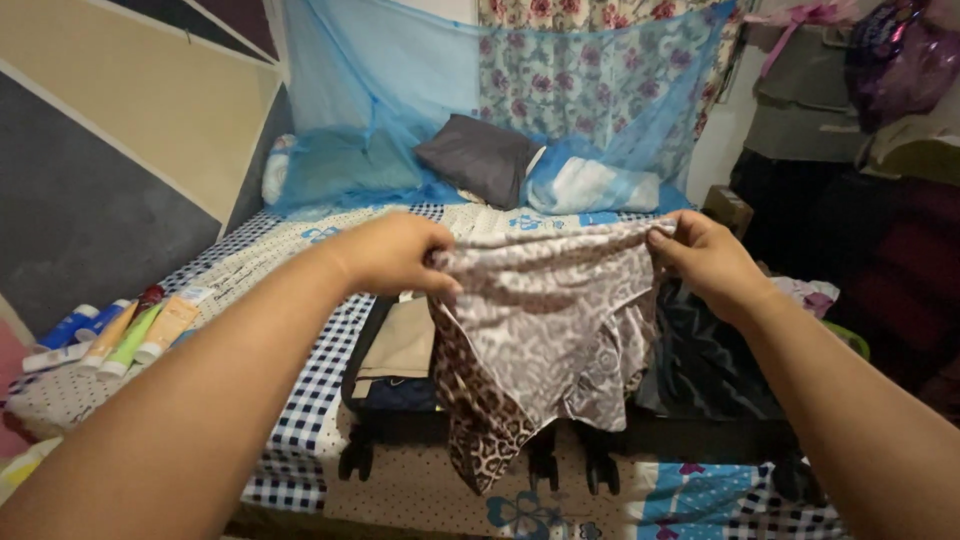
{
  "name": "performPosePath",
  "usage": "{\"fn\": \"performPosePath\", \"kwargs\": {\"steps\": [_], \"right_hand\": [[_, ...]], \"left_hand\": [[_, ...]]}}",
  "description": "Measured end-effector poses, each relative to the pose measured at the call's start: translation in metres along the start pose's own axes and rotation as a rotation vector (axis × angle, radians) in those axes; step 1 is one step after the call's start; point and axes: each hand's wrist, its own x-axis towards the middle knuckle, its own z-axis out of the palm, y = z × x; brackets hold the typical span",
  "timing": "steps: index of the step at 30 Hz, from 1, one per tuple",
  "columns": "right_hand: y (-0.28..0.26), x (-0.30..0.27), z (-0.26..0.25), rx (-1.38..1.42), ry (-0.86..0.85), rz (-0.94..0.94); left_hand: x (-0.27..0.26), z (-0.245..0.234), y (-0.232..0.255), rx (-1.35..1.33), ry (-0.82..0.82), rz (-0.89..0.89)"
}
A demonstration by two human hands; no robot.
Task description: Pack several items of clothing into a black suitcase on a bed.
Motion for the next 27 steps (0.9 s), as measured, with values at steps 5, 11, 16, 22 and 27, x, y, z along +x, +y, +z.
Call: {"fn": "performPosePath", "kwargs": {"steps": [5, 11, 16, 22, 27], "right_hand": [[-0.017, -0.001, 0.018, -0.025, -0.012, -0.095], [-0.028, 0.008, 0.049, -0.039, -0.043, 0.031], [-0.003, 0.03, 0.057, 0.121, -0.144, 0.185], [0.018, 0.059, 0.074, 0.215, -0.253, 0.309], [0.098, 0.099, 0.123, 0.3, -0.183, 0.47]], "left_hand": [[0.0, 0.014, -0.038, -0.21, 0.183, -0.001], [0.009, 0.032, -0.07, -0.05, 0.176, -0.145], [0.012, 0.036, -0.098, -0.092, -0.064, -0.098], [0.045, 0.044, -0.131, -0.209, -0.162, -0.187], [0.105, 0.127, -0.173, -0.16, -0.063, -0.411]]}}
